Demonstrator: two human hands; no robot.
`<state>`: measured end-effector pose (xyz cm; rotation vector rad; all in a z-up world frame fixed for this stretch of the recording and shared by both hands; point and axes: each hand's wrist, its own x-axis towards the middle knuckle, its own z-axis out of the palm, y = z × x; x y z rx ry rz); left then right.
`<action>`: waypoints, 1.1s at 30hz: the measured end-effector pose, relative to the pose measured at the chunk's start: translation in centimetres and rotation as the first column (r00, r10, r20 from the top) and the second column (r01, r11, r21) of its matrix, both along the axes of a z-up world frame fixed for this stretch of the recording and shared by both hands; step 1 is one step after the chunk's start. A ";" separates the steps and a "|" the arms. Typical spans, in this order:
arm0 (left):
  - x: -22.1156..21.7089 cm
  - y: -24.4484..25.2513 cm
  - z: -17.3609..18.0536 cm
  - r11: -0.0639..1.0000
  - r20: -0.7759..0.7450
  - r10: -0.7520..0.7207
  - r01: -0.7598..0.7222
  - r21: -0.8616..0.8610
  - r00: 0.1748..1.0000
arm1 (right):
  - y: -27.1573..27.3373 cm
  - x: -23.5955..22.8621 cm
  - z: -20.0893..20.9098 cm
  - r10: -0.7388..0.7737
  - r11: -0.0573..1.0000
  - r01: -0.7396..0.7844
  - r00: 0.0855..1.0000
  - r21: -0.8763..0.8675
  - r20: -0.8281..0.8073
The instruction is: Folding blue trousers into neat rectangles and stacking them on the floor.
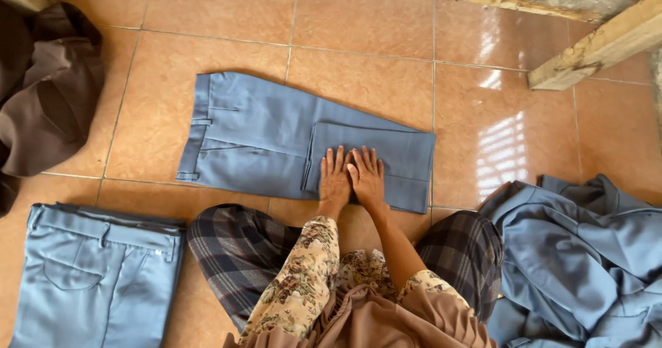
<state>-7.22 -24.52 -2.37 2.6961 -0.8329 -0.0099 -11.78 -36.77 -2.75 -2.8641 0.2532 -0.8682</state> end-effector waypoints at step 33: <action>-1.9 4.4 -0.6 0.926 -0.081 0.373 -0.376 -0.031 0.924 | -15.0 -8.1 -0.8 -0.303 0.640 0.648 0.707 0.413 -0.639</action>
